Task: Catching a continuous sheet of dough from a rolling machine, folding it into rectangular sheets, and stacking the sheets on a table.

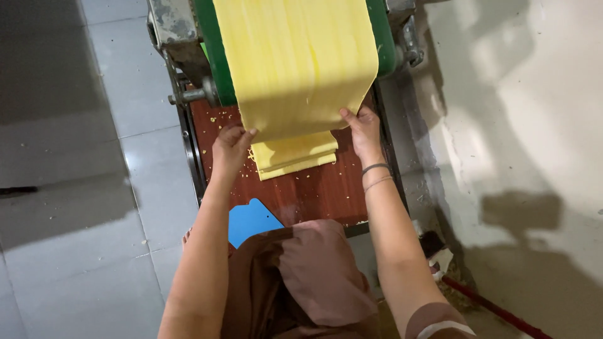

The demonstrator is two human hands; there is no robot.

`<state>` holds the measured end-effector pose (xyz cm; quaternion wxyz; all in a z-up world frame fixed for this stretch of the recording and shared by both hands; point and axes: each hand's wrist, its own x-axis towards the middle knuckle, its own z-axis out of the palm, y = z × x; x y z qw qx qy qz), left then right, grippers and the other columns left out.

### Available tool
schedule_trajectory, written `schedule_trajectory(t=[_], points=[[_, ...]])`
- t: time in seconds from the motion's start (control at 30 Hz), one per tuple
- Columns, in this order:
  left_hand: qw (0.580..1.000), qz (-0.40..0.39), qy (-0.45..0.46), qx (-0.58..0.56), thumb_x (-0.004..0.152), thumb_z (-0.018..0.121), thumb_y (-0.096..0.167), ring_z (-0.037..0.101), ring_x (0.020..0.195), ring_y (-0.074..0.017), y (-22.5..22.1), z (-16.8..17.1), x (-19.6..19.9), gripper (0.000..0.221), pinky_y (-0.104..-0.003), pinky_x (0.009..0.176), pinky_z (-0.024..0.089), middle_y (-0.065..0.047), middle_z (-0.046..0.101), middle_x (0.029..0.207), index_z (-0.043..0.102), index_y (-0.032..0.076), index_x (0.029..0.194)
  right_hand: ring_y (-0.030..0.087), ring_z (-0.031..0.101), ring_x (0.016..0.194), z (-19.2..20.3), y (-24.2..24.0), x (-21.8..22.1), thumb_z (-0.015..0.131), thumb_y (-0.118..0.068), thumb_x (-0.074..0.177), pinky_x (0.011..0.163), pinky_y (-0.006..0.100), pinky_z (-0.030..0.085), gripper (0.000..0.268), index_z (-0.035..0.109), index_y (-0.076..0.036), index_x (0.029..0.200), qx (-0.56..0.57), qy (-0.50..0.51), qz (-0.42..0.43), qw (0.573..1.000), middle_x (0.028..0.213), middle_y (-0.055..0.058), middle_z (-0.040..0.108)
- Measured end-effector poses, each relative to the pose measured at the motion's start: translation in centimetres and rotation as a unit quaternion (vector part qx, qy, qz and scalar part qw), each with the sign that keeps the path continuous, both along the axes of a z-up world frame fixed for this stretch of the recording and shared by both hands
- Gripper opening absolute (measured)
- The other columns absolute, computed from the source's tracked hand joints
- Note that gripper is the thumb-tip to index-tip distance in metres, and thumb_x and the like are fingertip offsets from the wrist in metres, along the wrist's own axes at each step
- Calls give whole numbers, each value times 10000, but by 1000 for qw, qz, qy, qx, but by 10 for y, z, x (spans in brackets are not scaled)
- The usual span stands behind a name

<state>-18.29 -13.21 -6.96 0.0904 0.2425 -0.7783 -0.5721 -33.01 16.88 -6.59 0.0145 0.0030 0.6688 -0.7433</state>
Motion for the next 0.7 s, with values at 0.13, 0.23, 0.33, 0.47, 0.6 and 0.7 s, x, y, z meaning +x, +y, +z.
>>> schedule_trajectory(t=[0.13,0.23,0.33,0.47,0.6,0.7], points=[[997,-33,-68,-21,885,842,371,724,905,-290,-7,-54,7,163,-408,803,555,-51,744,849,795,215,885,104,689,772,-92,33,-13,903,-159,832,803,296,596,242,712,-48,931,9,-36,-7,999,814,44,730],[989,-60,-121,-59,867,813,373,734,845,-268,-6,-60,11,129,-398,749,558,-19,744,778,792,246,869,112,695,793,-102,33,-1,913,-173,830,831,301,591,253,728,-48,950,13,-64,-5,998,847,58,748],[982,-89,-131,-105,879,779,361,731,893,-363,-7,-77,11,184,-471,787,571,-92,757,827,794,179,907,112,698,795,-115,33,9,917,-182,828,838,293,587,254,738,-51,952,16,-85,-6,996,854,59,751],[972,-120,-159,-122,892,739,373,716,970,-414,-4,-82,7,238,-525,852,571,-126,769,900,787,150,959,106,699,782,-165,53,8,916,-158,818,820,281,587,227,748,-67,941,29,-111,-15,993,862,31,752],[957,-147,-207,-138,892,715,369,713,994,-429,1,-87,10,275,-527,881,574,-149,774,950,791,121,983,112,696,731,-119,28,32,936,-198,785,712,248,582,264,755,-78,935,51,-143,-18,988,819,19,739],[941,-169,-245,-163,881,714,403,729,986,-408,7,-85,15,291,-516,870,583,-130,780,942,795,146,992,110,680,703,-77,12,48,938,-217,771,674,249,580,272,751,-84,917,74,-163,-17,984,788,10,718]])
